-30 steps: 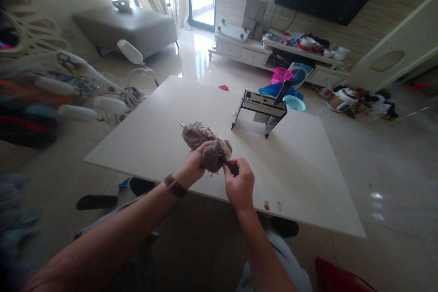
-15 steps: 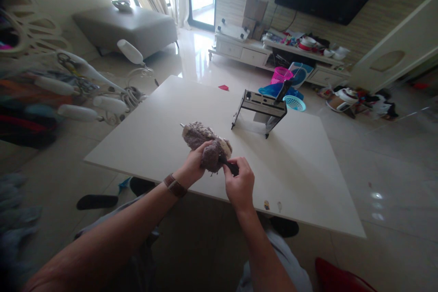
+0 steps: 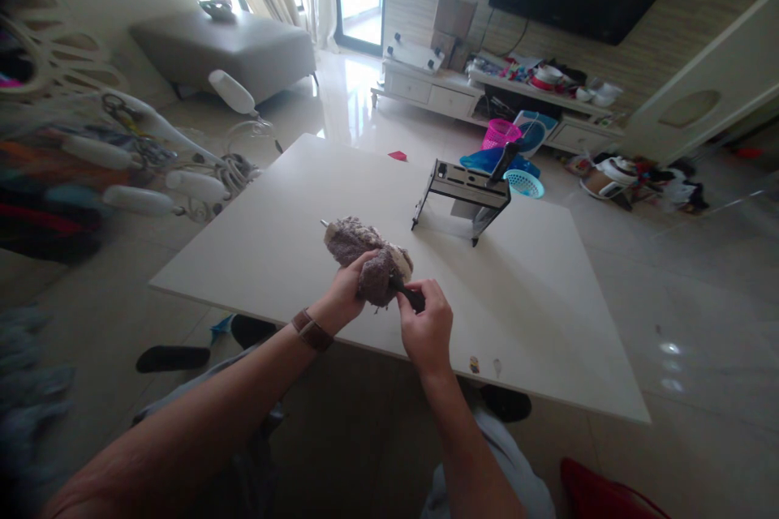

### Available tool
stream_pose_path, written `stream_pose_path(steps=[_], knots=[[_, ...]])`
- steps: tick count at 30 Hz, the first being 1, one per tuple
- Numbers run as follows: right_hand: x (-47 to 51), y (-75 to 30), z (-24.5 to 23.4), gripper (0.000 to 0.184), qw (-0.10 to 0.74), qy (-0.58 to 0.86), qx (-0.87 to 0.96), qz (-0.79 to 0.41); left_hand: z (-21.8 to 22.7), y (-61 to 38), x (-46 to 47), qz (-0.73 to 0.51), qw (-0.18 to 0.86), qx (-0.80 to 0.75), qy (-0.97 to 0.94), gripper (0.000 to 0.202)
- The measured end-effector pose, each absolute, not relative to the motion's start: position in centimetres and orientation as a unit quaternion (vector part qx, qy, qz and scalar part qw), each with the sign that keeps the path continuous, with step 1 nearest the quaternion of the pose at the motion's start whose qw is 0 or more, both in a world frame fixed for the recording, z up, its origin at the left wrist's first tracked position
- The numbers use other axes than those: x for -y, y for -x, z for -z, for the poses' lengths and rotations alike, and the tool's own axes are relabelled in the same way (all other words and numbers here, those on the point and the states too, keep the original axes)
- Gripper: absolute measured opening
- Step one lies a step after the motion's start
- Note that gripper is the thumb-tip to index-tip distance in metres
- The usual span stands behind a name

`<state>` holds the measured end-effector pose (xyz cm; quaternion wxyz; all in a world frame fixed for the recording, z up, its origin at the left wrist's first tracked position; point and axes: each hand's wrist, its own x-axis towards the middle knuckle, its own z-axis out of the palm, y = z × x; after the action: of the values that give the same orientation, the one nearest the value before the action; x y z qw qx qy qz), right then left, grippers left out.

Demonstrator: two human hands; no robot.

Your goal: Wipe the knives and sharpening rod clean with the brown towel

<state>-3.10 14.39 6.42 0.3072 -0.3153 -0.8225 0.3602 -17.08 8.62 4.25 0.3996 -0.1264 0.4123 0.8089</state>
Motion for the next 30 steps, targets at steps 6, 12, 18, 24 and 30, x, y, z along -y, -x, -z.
stream_pose_path(steps=[6,12,18,24,30], knots=[[-14.44,3.09,-6.38,0.007,0.304,0.319,0.822,-0.361,-3.97,17.09,-8.7,-0.812,0.391,-0.415,0.126,0.034],[-14.43,3.07,-6.38,0.007,0.303,0.318,0.82,-0.366,-4.1,17.04,-8.66,-0.811,0.393,-0.413,0.128,0.036],[-14.48,3.07,-6.38,0.007,0.304,0.319,0.821,-0.364,-4.29,17.04,-8.65,-0.812,0.388,-0.416,0.13,0.035],[-14.47,3.04,-6.3,0.007,0.303,0.317,0.822,-0.363,-4.43,17.0,-8.64,-0.81,0.389,-0.418,0.133,0.035],[-14.51,3.03,-6.31,0.006,0.305,0.315,0.82,-0.367,-4.26,16.99,-8.69,-0.813,0.384,-0.418,0.128,0.033]])
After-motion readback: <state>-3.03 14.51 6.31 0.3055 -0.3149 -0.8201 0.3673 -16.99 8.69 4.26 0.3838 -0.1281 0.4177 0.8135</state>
